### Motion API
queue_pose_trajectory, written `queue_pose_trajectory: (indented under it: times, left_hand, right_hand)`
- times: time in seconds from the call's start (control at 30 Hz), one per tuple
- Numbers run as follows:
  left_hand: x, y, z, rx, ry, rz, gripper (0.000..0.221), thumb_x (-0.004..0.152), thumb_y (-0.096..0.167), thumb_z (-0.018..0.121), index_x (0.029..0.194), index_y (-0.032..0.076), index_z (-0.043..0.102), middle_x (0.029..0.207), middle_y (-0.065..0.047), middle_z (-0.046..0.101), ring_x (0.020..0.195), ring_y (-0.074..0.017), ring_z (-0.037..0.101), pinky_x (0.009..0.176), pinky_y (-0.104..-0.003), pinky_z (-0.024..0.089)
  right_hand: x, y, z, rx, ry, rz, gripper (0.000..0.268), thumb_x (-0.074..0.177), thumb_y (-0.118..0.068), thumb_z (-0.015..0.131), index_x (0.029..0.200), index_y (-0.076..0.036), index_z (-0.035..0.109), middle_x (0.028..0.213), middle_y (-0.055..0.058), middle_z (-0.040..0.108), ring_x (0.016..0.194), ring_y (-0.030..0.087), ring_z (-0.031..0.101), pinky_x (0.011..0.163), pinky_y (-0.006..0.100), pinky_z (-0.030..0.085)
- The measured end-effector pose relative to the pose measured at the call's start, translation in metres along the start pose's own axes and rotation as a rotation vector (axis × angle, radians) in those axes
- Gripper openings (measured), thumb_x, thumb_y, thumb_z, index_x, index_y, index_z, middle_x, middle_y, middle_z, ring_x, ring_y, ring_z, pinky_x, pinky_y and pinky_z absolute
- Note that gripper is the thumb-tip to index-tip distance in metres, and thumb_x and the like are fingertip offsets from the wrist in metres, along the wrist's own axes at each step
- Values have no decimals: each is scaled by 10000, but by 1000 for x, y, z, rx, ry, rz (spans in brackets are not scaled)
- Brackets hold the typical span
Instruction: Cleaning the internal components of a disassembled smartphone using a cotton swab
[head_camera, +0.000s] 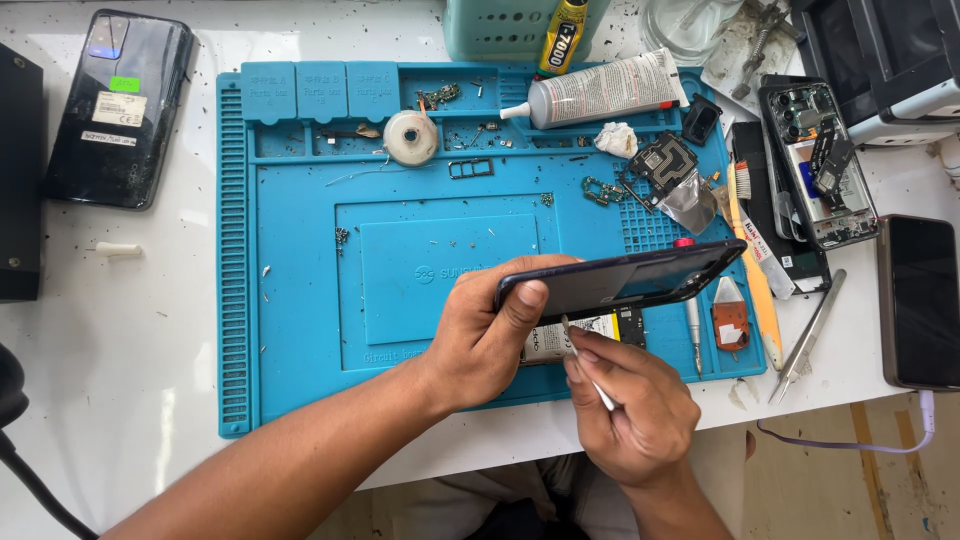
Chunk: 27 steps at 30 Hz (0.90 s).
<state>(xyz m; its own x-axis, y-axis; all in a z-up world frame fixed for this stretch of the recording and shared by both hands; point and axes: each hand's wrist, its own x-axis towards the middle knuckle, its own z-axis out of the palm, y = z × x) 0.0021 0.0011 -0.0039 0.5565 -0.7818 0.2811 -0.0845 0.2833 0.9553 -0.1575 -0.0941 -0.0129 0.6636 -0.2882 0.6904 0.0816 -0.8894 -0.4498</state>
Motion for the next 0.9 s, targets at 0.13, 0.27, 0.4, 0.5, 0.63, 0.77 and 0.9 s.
queue_pose_trajectory:
  times: [0.13, 0.27, 0.4, 0.5, 0.63, 0.77, 0.9]
  left_hand:
    - [-1, -1, 0, 4, 14, 20, 556, 1083, 474, 393, 1259, 24, 667, 1138, -75, 748, 1026, -197, 734, 880, -312, 606]
    - [-1, 0, 1, 1, 4, 37, 516, 1092, 434, 390, 1258, 30, 665, 1172, -92, 751, 1056, -213, 746, 893, -304, 615]
    - [-1, -2, 0, -52, 26, -48, 595, 1062, 511, 395, 1264, 20, 664, 1135, -75, 737, 1026, -187, 710, 876, -304, 589]
    - [-1, -2, 1, -78, 35, -86, 627, 1047, 537, 393, 1243, 5, 663, 1115, -70, 719, 1008, -176, 687, 852, -303, 584]
    - [-1, -2, 2, -83, 48, -73, 602, 1062, 505, 390, 1244, -1, 660, 1160, -78, 716, 1070, -189, 681, 919, -325, 586]
    - [-2, -4, 2, -153, 49, -112, 622, 1046, 527, 408, 1260, -3, 650, 1147, -83, 718, 1065, -205, 696, 916, -331, 601]
    - [-1, -4, 2, -159, 49, -93, 607, 1053, 517, 414, 1265, -1, 646, 1154, -88, 720, 1073, -211, 701, 926, -337, 606]
  right_hand:
    - [4, -13, 9, 16, -4, -6, 127, 895, 16, 752, 997, 15, 676, 1024, 250, 762, 939, 316, 804, 814, 384, 681]
    - [9, -24, 20, 65, 10, -9, 118, 889, 1, 755, 980, 21, 683, 1005, 231, 756, 886, 310, 796, 806, 368, 669]
    - [10, -28, 25, 88, 2, 7, 80, 904, -18, 736, 960, 6, 684, 986, 211, 766, 881, 288, 801, 798, 342, 665]
    - [12, -29, 19, 102, 18, 78, 62, 906, -14, 715, 949, 14, 679, 975, 238, 770, 896, 311, 812, 806, 344, 671]
    - [9, -25, 8, 138, 82, 173, 91, 911, 22, 683, 935, 38, 597, 1004, 319, 728, 626, 238, 767, 529, 262, 664]
    - [7, -15, 2, 67, 140, 206, 88, 936, 31, 667, 951, 58, 584, 992, 320, 716, 588, 255, 723, 511, 266, 621]
    - [10, -13, 2, 29, 116, 174, 96, 940, 44, 669, 988, 71, 590, 998, 318, 716, 720, 295, 743, 517, 273, 641]
